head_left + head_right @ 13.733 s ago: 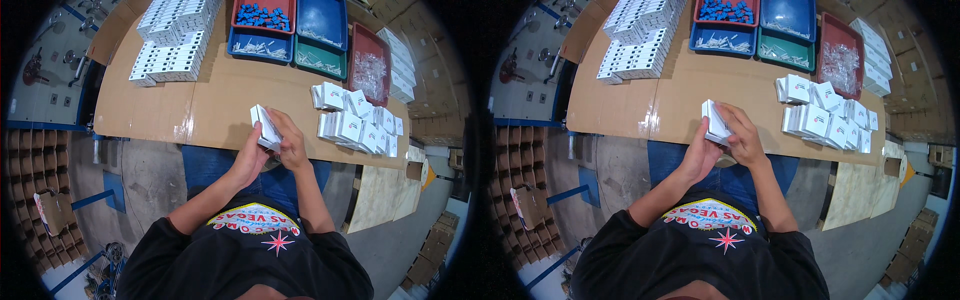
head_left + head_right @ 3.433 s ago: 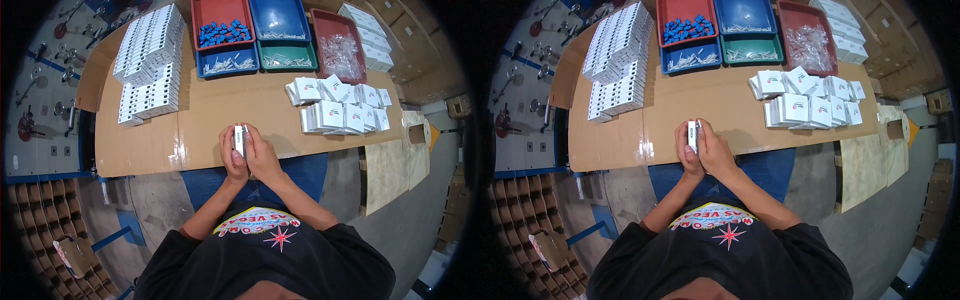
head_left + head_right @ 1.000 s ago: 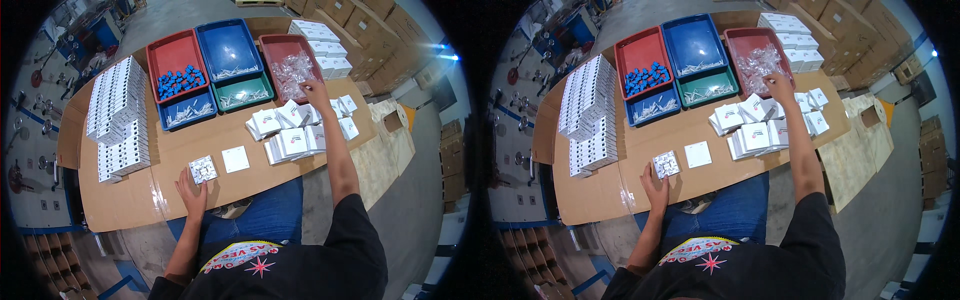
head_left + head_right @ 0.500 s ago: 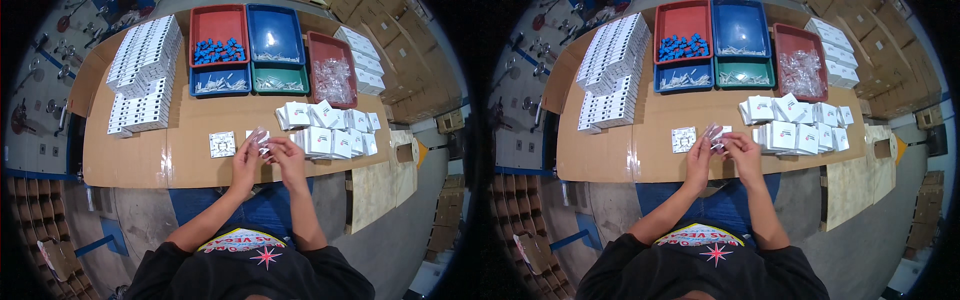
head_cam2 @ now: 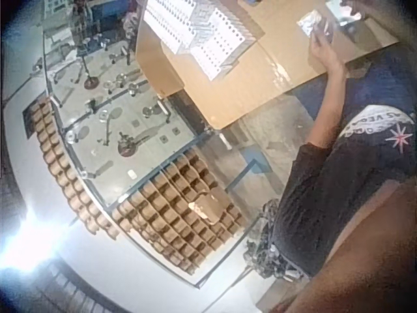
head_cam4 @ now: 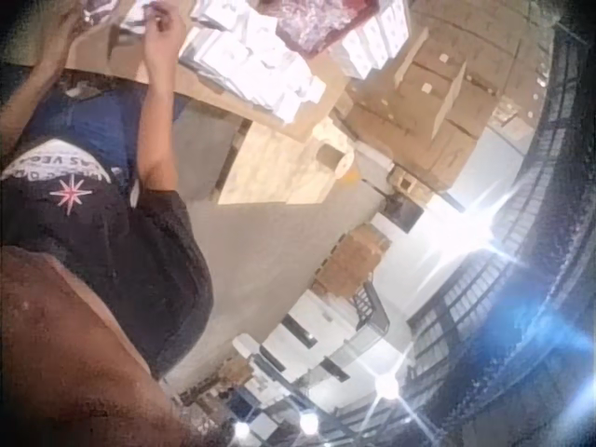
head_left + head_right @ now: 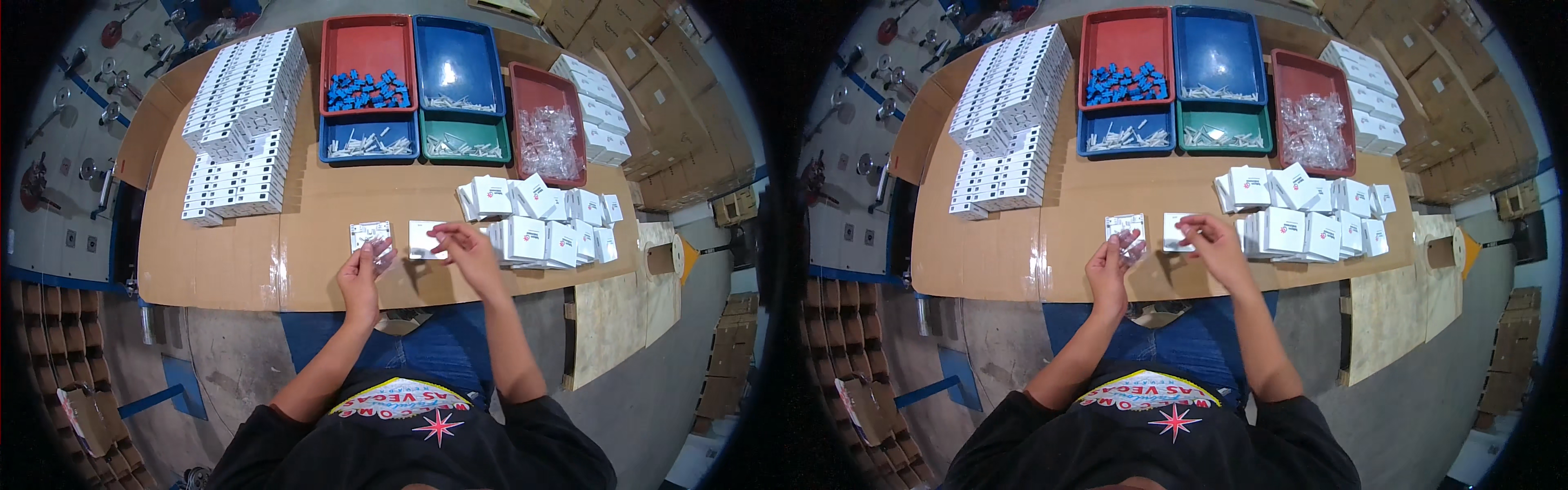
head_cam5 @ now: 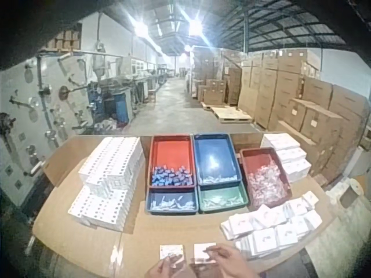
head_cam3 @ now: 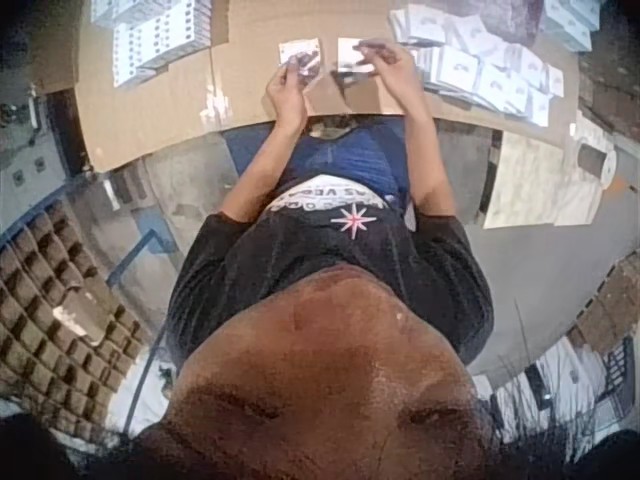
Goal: The person assembles a small electronic device by hand. They open a white box, place a circuit board inside, add a blue component and a white connector, and then close the box. The person handles the components one by one from trays on the table.
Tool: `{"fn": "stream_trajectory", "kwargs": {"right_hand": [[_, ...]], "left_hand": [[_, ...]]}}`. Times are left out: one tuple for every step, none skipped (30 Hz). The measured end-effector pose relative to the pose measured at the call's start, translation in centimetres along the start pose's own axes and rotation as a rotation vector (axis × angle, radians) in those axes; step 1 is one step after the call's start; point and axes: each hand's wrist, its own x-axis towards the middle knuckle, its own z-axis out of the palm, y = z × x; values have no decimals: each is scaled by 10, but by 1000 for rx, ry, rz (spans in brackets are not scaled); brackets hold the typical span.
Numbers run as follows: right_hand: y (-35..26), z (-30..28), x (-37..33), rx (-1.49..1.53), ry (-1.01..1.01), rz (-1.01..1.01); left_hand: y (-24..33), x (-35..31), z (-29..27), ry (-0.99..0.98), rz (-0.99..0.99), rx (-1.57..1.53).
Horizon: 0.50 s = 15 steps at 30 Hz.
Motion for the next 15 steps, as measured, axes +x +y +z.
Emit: {"fn": "stream_trajectory", "kwargs": {"right_hand": [[-8,-8,10,-74,-6,-49],[-17,-16,21,-151,-8,-96],[-27,-24,33,-227,-13,-142],[-37,-31,47,-298,15,-161],[-48,-38,63,-369,46,-178],[-53,-48,84,-403,79,-252],[-54,-60,109,-437,116,-327],[-52,-77,139,-483,161,-345],[-51,-90,167,-526,200,-362],[-58,-92,185,-659,272,-359],[-65,-94,202,-794,346,-357],[-70,-97,219,-888,400,-360],[-70,-102,237,-981,456,-362],[-67,-105,255,-1069,509,-365],[-68,-112,270,-1103,474,-400]], "left_hand": [[0,1,-9,2,-27,19],[1,0,-18,2,-56,36],[1,-1,-26,5,-85,53],[1,-2,-32,8,-104,39],[1,-3,-36,9,-124,26],[-1,-4,-39,6,-145,13],[-3,-5,-40,-2,-149,61],[-7,-4,-40,-14,-153,108],[-8,-5,-41,-19,-154,157],[-7,-6,-42,-34,-134,188],[-6,-7,-42,-50,-112,217],[-6,-8,-42,-67,-90,248],[-6,-11,-42,-46,-66,227],[-6,-14,-43,-21,-40,209],[-6,-17,-44,-2,-16,185]]}}
